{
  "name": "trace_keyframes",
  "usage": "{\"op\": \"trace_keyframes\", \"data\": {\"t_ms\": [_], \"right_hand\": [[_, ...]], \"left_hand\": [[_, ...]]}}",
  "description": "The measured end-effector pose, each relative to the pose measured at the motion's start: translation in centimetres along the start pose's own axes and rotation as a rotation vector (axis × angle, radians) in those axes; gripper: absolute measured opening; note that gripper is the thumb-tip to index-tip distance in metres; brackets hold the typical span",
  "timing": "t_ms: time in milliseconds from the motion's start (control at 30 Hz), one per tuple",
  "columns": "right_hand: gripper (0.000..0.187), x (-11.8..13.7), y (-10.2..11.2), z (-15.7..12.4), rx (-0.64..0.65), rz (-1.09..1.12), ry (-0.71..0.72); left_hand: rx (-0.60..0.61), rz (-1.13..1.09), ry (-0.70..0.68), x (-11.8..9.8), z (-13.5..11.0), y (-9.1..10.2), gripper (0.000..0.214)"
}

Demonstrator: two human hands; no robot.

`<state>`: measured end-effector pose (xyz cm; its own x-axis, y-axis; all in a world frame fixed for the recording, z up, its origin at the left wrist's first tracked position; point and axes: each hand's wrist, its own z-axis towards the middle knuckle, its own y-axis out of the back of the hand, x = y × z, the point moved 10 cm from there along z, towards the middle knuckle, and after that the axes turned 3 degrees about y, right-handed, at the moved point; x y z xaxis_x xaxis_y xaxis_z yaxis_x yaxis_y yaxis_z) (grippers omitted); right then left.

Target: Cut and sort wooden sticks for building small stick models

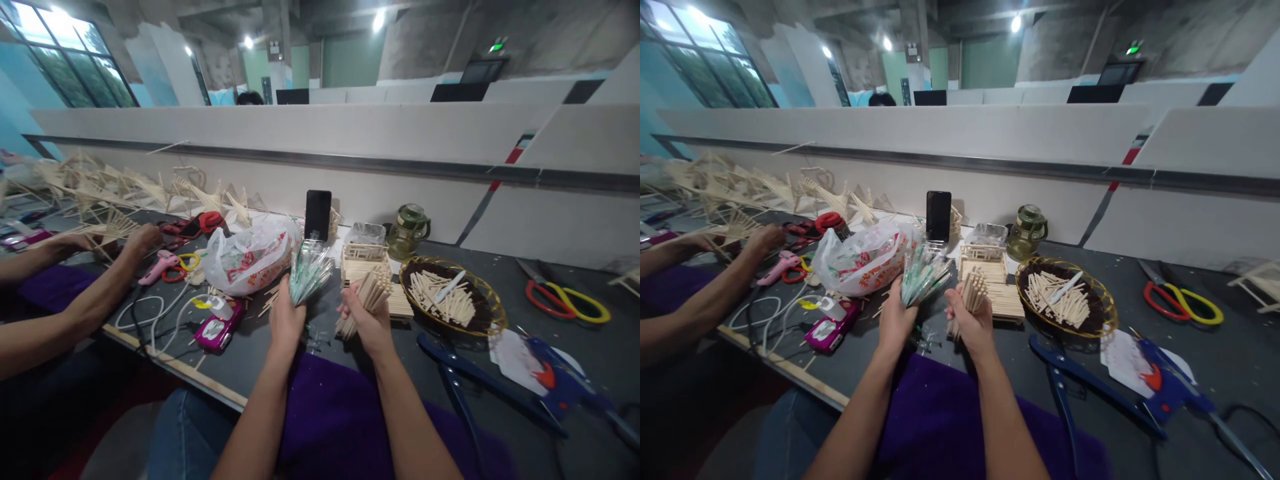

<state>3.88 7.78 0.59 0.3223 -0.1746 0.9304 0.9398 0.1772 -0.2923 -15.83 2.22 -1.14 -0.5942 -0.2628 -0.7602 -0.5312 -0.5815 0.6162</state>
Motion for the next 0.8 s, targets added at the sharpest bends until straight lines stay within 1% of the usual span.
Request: {"op": "trace_keyframes", "data": {"t_ms": [33,100,200,267,300,367,433,500,533,600,700,800], "right_hand": [[0.028,0.0,0.5,0.1,-0.043,0.006,0.009],[0.028,0.1,1.1,0.3,-0.093,0.008,0.027],[0.034,0.0,1.6,0.5,-0.123,0.015,0.021],[0.041,0.1,2.1,0.4,-0.157,0.008,0.015],[0.041,0.4,2.2,0.3,-0.163,-0.012,0.019],[0.032,1.4,2.2,0.2,-0.135,-0.111,0.058],[0.025,2.9,1.5,0.1,-0.058,-0.272,0.149],[0.023,4.0,0.8,-0.1,0.015,-0.434,0.254],[0.023,4.1,0.5,-0.2,0.044,-0.496,0.292],[0.024,3.5,0.0,-0.1,0.104,-0.571,0.31],[0.03,1.2,-0.7,0.0,0.2,-0.624,0.246],[0.034,-0.3,-1.1,-0.1,0.255,-0.639,0.188]], "left_hand": [[-0.006,-0.102,0.008,-0.1,0.1,0.1,0.059],[0.041,-0.361,0.029,-0.3,0.1,-0.4,0.05],[0.219,-0.695,0.116,-0.8,-0.4,-2.5,0.04],[0.318,-0.797,0.143,-1.3,-1.0,-3.6,0.037],[0.35,-0.819,0.147,-1.6,-1.2,-4.0,0.035],[0.409,-0.834,0.148,-2.0,-1.7,-4.6,0.032],[0.469,-0.85,0.143,-2.3,-2.1,-5.1,0.031],[0.51,-0.884,0.116,-2.8,-2.2,-5.3,0.036],[0.516,-0.897,0.103,-2.9,-2.2,-5.3,0.038],[0.509,-0.898,0.096,-2.8,-2.0,-5.2,0.041],[0.501,-0.888,0.099,-2.3,-1.8,-5.2,0.041],[0.539,-0.906,0.082,-2.2,-1.9,-5.4,0.042]]}}
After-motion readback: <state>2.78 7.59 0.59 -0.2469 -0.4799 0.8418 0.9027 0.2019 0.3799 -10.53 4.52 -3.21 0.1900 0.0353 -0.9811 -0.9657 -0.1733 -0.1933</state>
